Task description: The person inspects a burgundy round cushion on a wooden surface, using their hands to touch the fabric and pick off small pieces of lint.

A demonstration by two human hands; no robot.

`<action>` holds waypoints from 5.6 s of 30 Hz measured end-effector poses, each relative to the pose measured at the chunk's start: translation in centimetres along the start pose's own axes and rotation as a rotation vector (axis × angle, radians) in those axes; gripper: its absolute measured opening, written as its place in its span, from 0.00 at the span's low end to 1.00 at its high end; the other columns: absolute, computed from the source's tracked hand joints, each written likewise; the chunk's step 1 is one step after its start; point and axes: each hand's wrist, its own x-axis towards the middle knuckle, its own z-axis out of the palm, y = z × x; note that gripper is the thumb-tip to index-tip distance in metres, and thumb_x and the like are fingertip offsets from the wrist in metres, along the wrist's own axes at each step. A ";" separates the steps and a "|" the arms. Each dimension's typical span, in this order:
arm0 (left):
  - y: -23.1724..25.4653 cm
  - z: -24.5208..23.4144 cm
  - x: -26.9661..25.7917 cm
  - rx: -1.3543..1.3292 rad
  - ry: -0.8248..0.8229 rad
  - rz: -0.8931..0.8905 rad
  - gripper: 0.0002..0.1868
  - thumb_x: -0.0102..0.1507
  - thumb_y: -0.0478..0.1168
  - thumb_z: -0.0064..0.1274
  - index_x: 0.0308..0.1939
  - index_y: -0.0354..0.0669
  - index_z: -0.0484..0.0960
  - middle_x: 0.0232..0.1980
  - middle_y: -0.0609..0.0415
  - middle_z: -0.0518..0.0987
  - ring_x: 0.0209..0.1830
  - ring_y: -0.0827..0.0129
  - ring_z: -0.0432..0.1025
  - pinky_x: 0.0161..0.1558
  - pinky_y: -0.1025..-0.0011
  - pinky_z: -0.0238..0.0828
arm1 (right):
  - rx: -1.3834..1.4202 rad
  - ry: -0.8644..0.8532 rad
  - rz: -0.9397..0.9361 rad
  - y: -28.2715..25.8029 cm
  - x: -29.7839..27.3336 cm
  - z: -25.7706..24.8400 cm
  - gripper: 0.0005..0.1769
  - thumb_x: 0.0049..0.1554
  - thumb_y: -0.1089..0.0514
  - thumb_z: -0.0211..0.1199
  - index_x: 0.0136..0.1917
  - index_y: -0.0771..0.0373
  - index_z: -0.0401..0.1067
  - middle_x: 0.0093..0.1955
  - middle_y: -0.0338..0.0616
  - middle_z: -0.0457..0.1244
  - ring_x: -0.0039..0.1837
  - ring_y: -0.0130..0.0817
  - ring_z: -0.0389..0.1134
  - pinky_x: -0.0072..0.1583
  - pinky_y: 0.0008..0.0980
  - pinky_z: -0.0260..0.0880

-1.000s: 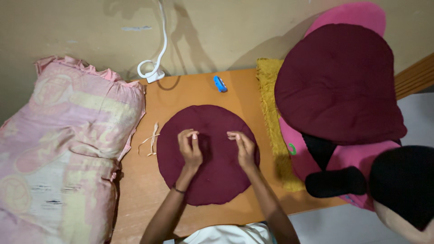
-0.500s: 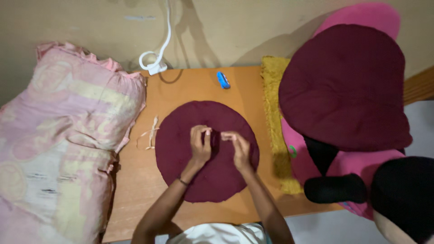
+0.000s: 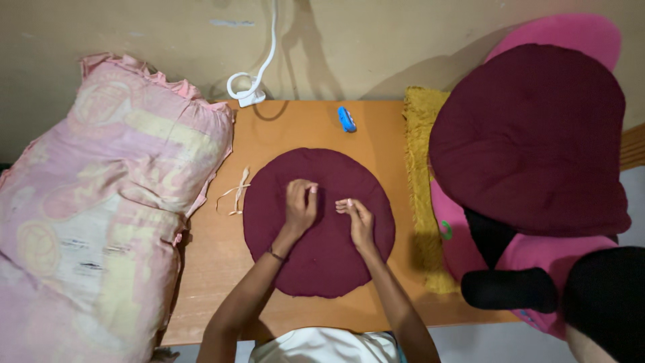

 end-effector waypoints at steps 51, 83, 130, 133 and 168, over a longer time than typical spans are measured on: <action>5.7 6.3 5.7 -0.410 -0.101 -0.340 0.21 0.72 0.43 0.47 0.66 0.35 0.74 0.67 0.41 0.75 0.67 0.52 0.71 0.69 0.57 0.65 | -0.092 0.158 -0.120 -4.0 0.7 -1.9 0.22 0.70 0.53 0.47 0.67 0.70 0.70 0.72 0.55 0.63 0.72 0.42 0.64 0.73 0.39 0.63; -2.4 1.5 9.1 -0.248 0.088 -0.485 0.15 0.74 0.45 0.44 0.52 0.36 0.77 0.53 0.46 0.82 0.56 0.60 0.76 0.59 0.65 0.70 | 0.138 0.057 -0.161 -5.0 7.9 4.1 0.19 0.69 0.53 0.51 0.62 0.70 0.72 0.74 0.54 0.62 0.74 0.40 0.64 0.74 0.38 0.63; 2.0 -5.0 0.0 -0.292 0.364 -0.565 0.12 0.74 0.42 0.44 0.46 0.36 0.77 0.38 0.52 0.80 0.39 0.68 0.75 0.44 0.71 0.72 | -0.018 -0.100 -0.260 -8.3 -4.2 -0.9 0.27 0.72 0.49 0.41 0.58 0.71 0.74 0.66 0.58 0.67 0.70 0.47 0.68 0.73 0.46 0.66; 3.3 -5.6 1.0 -0.353 0.363 -0.487 0.11 0.74 0.40 0.43 0.47 0.37 0.77 0.40 0.51 0.80 0.41 0.68 0.75 0.46 0.70 0.73 | -0.229 -0.065 0.101 -5.3 -3.3 0.2 0.26 0.68 0.48 0.43 0.62 0.67 0.73 0.63 0.55 0.68 0.66 0.44 0.69 0.70 0.42 0.67; 6.5 -2.2 -0.9 -0.307 0.058 -0.565 0.08 0.71 0.37 0.44 0.46 0.36 0.77 0.39 0.50 0.81 0.37 0.66 0.76 0.41 0.67 0.74 | -0.025 -0.063 -0.312 -5.7 -3.4 0.9 0.26 0.73 0.49 0.41 0.59 0.67 0.76 0.63 0.53 0.70 0.68 0.44 0.70 0.71 0.41 0.69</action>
